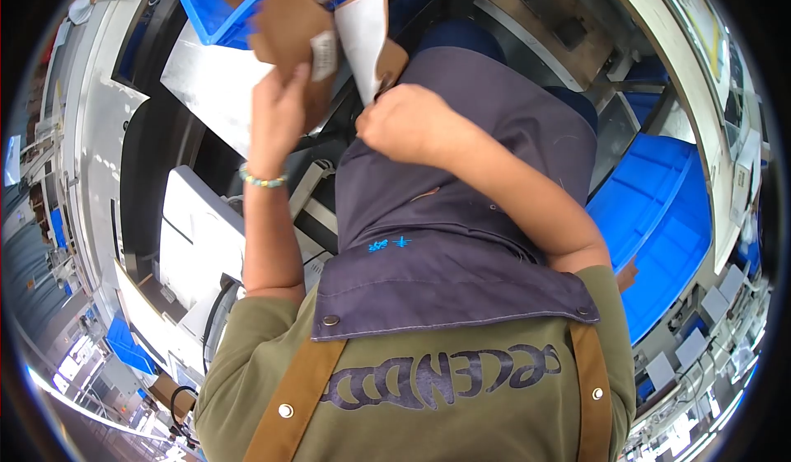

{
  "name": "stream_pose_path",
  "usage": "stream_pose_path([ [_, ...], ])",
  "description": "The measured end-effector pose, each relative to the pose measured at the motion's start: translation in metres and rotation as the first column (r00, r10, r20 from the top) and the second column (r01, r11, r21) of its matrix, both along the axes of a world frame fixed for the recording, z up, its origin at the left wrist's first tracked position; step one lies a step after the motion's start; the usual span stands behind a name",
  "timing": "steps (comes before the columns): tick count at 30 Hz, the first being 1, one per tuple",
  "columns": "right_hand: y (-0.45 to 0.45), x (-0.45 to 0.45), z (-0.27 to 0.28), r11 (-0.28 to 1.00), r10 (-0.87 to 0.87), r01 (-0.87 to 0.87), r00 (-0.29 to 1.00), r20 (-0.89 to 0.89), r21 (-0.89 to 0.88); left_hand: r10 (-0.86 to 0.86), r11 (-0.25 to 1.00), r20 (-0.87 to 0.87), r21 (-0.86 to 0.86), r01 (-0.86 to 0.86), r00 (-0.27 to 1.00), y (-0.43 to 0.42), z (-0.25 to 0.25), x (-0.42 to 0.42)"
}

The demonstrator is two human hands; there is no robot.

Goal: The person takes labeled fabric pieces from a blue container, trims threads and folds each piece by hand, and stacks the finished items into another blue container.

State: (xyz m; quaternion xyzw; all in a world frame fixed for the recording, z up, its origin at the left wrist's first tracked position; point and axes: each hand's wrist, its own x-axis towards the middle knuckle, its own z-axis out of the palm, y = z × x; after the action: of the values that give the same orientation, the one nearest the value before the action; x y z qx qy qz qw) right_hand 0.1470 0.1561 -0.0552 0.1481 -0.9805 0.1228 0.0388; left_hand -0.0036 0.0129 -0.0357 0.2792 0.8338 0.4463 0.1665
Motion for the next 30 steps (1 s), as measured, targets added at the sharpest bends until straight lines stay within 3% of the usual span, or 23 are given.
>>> stream_pose_path([
  [1, -0.007, -0.004, -0.001, 0.999, 0.03, -0.03, 1.0, 0.003, -0.026, -0.057, 0.996, 0.213, 0.077, 0.041, 0.975, 0.004, -0.015, 0.007],
  [2, -0.013, -0.006, -0.005, 0.997, 0.059, -0.058, 0.998, 0.007, -0.052, -0.051, 0.987, 0.43, 0.159, -0.02, 0.901, 0.015, -0.008, 0.028],
  [4, -0.018, -0.007, -0.006, 0.992, 0.097, -0.093, 0.994, 0.05, -0.081, -0.092, 0.917, 0.7, 0.337, -0.214, 0.708, 0.025, -0.013, 0.051],
  [6, -0.018, -0.006, -0.003, 0.989, 0.127, -0.116, 0.985, 0.121, -0.088, -0.148, 0.873, 0.759, 0.402, -0.277, 0.635, 0.029, -0.002, 0.065],
  [7, -0.018, -0.005, -0.006, 0.985, 0.118, -0.107, 0.99, 0.075, -0.137, -0.176, 0.848, 0.782, 0.43, -0.311, 0.598, 0.029, 0.002, 0.067],
  [9, -0.017, -0.001, -0.013, 0.967, 0.099, -0.1, 0.995, -0.019, -0.235, -0.134, 0.954, 0.613, 0.294, -0.067, 0.778, 0.026, -0.006, 0.063],
  [10, -0.015, -0.002, -0.002, 0.953, 0.122, -0.098, 0.99, 0.067, -0.286, -0.136, 0.98, 0.509, 0.193, 0.041, 0.85, 0.024, -0.013, 0.059],
  [11, -0.011, -0.003, 0.012, 0.937, 0.147, -0.089, 0.978, 0.151, -0.336, -0.126, 0.983, 0.537, 0.178, 0.034, 0.834, 0.02, -0.021, 0.051],
  [12, -0.009, -0.003, 0.02, 0.92, 0.172, -0.072, 0.957, 0.233, -0.385, -0.087, 0.996, 0.543, 0.054, 0.068, 0.836, 0.016, -0.018, 0.04],
  [13, -0.002, 0.002, 0.013, 0.784, 0.176, -0.126, 0.984, 0.023, -0.607, -0.085, 0.992, 0.495, 0.127, 0.025, 0.865, 0.015, -0.016, 0.037],
  [14, 0.007, 0.004, 0.014, 0.702, 0.124, -0.095, 0.992, -0.01, -0.705, -0.079, 0.979, 0.446, 0.202, -0.015, 0.891, 0.014, -0.012, 0.034],
  [16, 0.025, 0.005, 0.022, 0.499, 0.014, -0.053, 0.999, -0.053, -0.865, -0.13, 0.979, 0.366, 0.197, 0.06, 0.921, 0.001, -0.013, 0.015],
  [18, 0.039, 0.005, 0.018, 0.127, -0.218, 0.132, 0.97, 0.102, -0.983, -0.167, 0.986, 0.395, 0.07, 0.151, 0.903, -0.007, 0.002, 0.008],
  [19, 0.046, 0.006, 0.018, -0.026, -0.262, 0.201, 0.944, 0.201, -0.979, -0.232, 0.973, 0.371, 0.089, 0.214, 0.899, -0.007, 0.008, 0.011],
  [21, 0.049, 0.001, 0.007, -0.126, -0.264, 0.271, 0.918, 0.296, -0.954, -0.363, 0.932, 0.311, 0.12, 0.342, 0.879, -0.004, 0.019, 0.019],
  [23, 0.041, -0.002, -0.018, -0.192, -0.152, 0.323, 0.923, 0.353, -0.927, -0.322, 0.946, 0.358, 0.093, 0.31, 0.876, -0.002, 0.02, 0.022],
  [24, 0.04, -0.004, -0.031, -0.07, -0.047, 0.405, 0.912, 0.408, -0.912, -0.273, 0.961, 0.4, 0.077, 0.264, 0.875, -0.002, 0.02, 0.023],
  [26, 0.035, 0.001, -0.024, 0.196, -0.119, 0.467, 0.884, 0.452, -0.862, -0.22, 0.974, 0.2, -0.001, 0.225, 0.955, -0.004, 0.017, 0.018],
  [28, 0.045, 0.005, -0.038, 0.65, -0.396, 0.4, 0.904, 0.162, -0.646, -0.152, 0.988, 0.104, 0.051, 0.147, 0.983, -0.004, 0.022, 0.016],
  [29, 0.05, 0.007, -0.045, 0.801, -0.461, 0.4, 0.887, -0.032, -0.445, -0.125, 0.992, 0.08, 0.035, 0.122, 0.989, -0.008, 0.024, 0.011],
  [30, 0.057, 0.007, -0.041, 0.813, -0.463, 0.395, 0.884, -0.063, -0.427, -0.098, 0.995, 0.061, 0.019, 0.097, 0.993, -0.012, 0.025, 0.006],
])
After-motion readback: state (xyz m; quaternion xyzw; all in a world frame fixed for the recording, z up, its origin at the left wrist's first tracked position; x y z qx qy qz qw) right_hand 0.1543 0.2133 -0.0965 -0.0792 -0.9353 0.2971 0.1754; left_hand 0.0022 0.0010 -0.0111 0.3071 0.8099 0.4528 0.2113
